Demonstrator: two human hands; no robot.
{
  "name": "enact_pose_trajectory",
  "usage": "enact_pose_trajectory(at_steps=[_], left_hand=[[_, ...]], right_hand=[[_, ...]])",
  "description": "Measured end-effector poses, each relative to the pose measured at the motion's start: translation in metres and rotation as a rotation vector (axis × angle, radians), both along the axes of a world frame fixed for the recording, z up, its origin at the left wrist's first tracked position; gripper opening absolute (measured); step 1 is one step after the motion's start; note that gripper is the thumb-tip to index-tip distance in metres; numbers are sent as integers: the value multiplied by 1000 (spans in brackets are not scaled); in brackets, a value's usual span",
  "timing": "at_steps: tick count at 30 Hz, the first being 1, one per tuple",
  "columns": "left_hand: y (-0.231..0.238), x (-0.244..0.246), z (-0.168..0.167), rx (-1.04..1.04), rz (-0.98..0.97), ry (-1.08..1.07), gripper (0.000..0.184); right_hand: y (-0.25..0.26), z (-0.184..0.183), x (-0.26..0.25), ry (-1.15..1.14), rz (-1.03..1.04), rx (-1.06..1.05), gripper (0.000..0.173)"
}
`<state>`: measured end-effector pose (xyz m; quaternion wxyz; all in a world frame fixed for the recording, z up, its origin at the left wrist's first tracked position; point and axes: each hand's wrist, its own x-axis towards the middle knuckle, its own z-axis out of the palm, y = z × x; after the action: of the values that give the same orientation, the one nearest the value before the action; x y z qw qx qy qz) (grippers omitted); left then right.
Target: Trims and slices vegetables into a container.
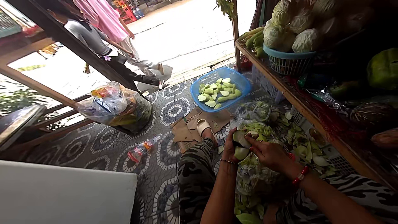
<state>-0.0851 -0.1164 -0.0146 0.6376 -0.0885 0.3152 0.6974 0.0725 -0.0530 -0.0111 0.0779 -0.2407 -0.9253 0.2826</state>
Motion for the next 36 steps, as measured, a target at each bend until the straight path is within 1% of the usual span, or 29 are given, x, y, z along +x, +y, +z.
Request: enact_pose_trajectory(at_steps=[3,5,6,7,8,9,11,12,13,14,15,17,19,21,24,27,29,31,33,36], left_hand=[[0,-1,4,-61,-56,31,44],[-1,-1,6,-104,-71,38,44],[-2,1,6,-106,-63,41,47],[-3,3,5,-70,-52,51,53],[-3,4,2,2,-27,71,63],[-4,7,0,92,22,136,76],[-2,13,-5,254,155,441,96],[-1,15,-9,314,214,614,113],[1,15,-15,342,265,783,130],[1,16,-22,369,309,920,138],[2,17,-26,397,341,1045,141],[3,20,-31,453,408,1195,138],[2,24,-31,439,450,1190,122],[2,29,-28,391,462,1030,111],[2,33,-22,333,458,758,105],[0,32,-14,318,431,650,101],[-1,30,-9,329,420,569,92],[-3,28,-7,333,406,514,87],[-4,29,-8,334,419,543,88],[-4,32,-14,356,451,784,95]], right_hand=[[8,-9,2,101,3,136,44],[10,-11,2,122,7,137,43],[10,-11,1,122,2,110,43],[10,-10,0,123,-14,39,43],[10,-7,-1,130,-37,-78,44],[10,-1,-2,138,-59,-239,44],[7,11,-5,193,-98,-562,46],[4,14,-6,252,-120,-696,45],[1,16,-6,295,-127,-800,46],[-2,18,-6,324,-124,-861,46],[-4,17,-6,346,-117,-880,48],[-3,17,-5,319,-77,-822,52],[-3,17,-3,248,-79,-710,54],[-2,14,-3,208,-90,-617,52],[2,9,-5,212,-73,-565,50],[7,6,-6,229,-48,-530,48],[11,3,-7,249,-22,-517,48],[12,2,-7,252,1,-518,48],[11,1,-8,258,10,-521,48],[8,4,-9,317,15,-618,47]])
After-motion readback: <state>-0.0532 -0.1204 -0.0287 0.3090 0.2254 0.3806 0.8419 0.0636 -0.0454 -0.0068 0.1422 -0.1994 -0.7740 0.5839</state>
